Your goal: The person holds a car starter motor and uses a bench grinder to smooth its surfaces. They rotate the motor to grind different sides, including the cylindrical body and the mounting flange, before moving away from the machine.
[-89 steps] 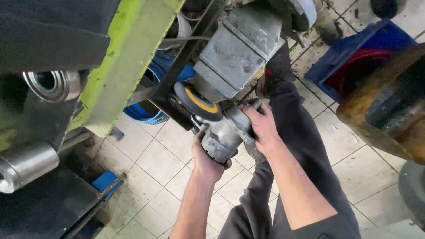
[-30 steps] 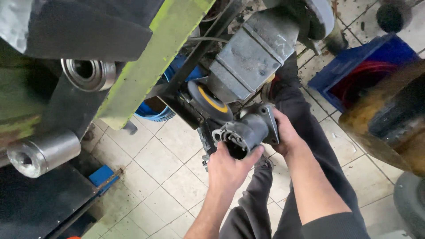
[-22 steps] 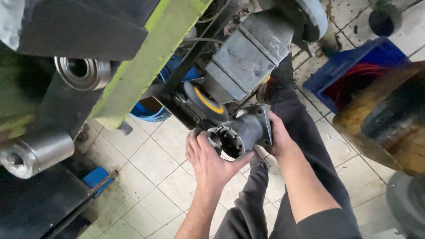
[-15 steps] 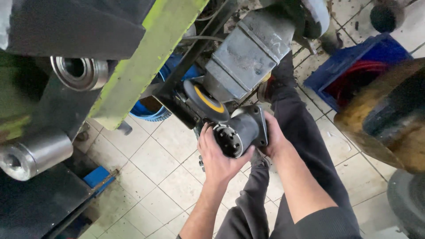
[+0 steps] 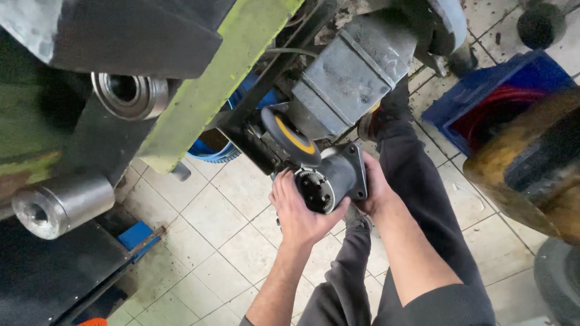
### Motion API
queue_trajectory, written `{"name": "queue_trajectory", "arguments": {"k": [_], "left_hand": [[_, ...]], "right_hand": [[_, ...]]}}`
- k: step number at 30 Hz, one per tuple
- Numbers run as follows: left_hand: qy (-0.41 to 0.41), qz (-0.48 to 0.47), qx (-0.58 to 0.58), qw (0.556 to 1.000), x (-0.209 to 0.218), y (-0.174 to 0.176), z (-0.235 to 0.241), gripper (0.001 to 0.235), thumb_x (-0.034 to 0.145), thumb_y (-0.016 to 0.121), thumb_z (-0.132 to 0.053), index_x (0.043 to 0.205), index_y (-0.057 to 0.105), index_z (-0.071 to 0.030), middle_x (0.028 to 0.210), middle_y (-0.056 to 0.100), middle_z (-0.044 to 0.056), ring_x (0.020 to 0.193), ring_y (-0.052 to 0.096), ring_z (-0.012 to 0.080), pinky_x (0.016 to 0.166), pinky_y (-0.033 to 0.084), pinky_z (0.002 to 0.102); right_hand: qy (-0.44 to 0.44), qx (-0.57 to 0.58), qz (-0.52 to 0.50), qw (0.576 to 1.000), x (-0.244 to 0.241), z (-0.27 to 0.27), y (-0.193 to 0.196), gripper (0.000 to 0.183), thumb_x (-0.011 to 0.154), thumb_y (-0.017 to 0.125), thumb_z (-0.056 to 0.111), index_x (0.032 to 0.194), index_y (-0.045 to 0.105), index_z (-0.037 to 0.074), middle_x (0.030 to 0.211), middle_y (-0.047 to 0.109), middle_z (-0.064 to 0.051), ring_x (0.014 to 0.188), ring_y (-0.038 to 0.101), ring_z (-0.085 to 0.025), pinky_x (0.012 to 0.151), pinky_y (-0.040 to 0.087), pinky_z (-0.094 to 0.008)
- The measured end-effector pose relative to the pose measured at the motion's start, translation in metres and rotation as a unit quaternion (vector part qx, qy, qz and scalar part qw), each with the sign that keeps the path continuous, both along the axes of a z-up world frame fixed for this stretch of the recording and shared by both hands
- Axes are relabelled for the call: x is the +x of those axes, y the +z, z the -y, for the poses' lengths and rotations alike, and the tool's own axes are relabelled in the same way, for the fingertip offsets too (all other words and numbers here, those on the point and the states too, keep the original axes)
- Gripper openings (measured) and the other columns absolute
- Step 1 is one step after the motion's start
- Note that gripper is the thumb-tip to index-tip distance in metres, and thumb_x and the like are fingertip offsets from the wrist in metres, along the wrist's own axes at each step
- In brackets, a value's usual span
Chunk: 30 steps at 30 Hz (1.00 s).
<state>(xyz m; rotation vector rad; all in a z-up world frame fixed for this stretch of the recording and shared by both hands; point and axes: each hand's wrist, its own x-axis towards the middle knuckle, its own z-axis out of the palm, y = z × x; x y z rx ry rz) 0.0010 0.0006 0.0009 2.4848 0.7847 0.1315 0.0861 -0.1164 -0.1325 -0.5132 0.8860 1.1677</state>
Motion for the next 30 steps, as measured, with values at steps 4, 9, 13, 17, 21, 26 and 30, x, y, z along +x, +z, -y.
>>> {"name": "queue_trajectory", "arguments": {"k": [4,9,13,17,21,26,30], "left_hand": [[0.004,-0.007,-0.009,1.000,0.001,0.000,-0.003,0.103,0.057,0.093,-0.048,0.132,0.047,0.006,0.129,0.052,0.025,0.126,0.049,0.0437,0.109,0.035,0.054],[0.015,-0.021,-0.021,0.999,0.002,-0.003,-0.003,0.103,0.056,0.093,-0.049,0.131,0.047,0.006,0.127,0.052,0.023,0.123,0.050,0.0421,0.106,0.036,0.054],[0.028,-0.048,-0.022,0.998,0.003,0.000,-0.006,0.103,0.055,0.092,-0.050,0.128,0.047,0.006,0.123,0.053,0.022,0.119,0.051,0.0411,0.103,0.037,0.054],[0.036,-0.066,-0.016,0.997,0.006,0.001,-0.012,0.097,0.055,0.092,-0.050,0.123,0.048,0.005,0.118,0.053,0.021,0.116,0.051,0.0398,0.100,0.037,0.054],[0.039,-0.077,-0.002,0.996,0.006,0.004,-0.013,0.097,0.055,0.092,-0.050,0.121,0.048,0.005,0.118,0.053,0.021,0.116,0.051,0.0404,0.100,0.038,0.054],[0.062,-0.100,-0.014,0.993,0.013,0.011,-0.011,0.092,0.054,0.092,-0.049,0.116,0.050,0.004,0.114,0.055,0.020,0.114,0.052,0.0395,0.098,0.039,0.054],[0.074,-0.112,-0.029,0.991,0.015,0.014,-0.015,0.088,0.054,0.092,-0.049,0.113,0.051,0.003,0.112,0.056,0.018,0.112,0.054,0.0375,0.098,0.040,0.053]], "right_hand": [[0.012,-0.008,-0.003,1.000,-0.001,-0.003,0.000,0.043,0.093,0.056,0.045,0.106,0.072,0.008,0.102,0.077,-0.011,0.092,0.074,-0.025,0.089,0.059,-0.039],[0.020,-0.017,-0.001,1.000,0.005,-0.005,0.002,0.043,0.094,0.055,0.046,0.107,0.072,0.008,0.103,0.077,-0.011,0.092,0.074,-0.025,0.089,0.059,-0.039],[0.038,-0.031,-0.006,0.999,0.000,-0.007,-0.001,0.044,0.095,0.054,0.047,0.109,0.072,0.009,0.103,0.077,-0.011,0.092,0.074,-0.025,0.088,0.059,-0.040],[0.066,-0.053,-0.018,0.996,-0.001,-0.012,-0.004,0.048,0.093,0.052,0.050,0.110,0.072,0.010,0.104,0.077,-0.009,0.091,0.074,-0.025,0.086,0.059,-0.041],[0.114,-0.071,-0.032,0.990,-0.002,-0.015,0.004,0.051,0.092,0.052,0.056,0.112,0.072,0.015,0.105,0.076,-0.007,0.091,0.072,-0.025,0.082,0.057,-0.045],[0.138,-0.049,-0.048,0.988,0.001,-0.014,0.008,0.057,0.090,0.049,0.062,0.115,0.073,0.018,0.108,0.077,-0.004,0.097,0.072,-0.026,0.085,0.056,-0.049],[0.171,-0.089,-0.038,0.980,0.002,-0.018,0.010,0.056,0.089,0.046,0.063,0.114,0.073,0.021,0.107,0.076,-0.002,0.096,0.071,-0.025,0.084,0.054,-0.052]]}}
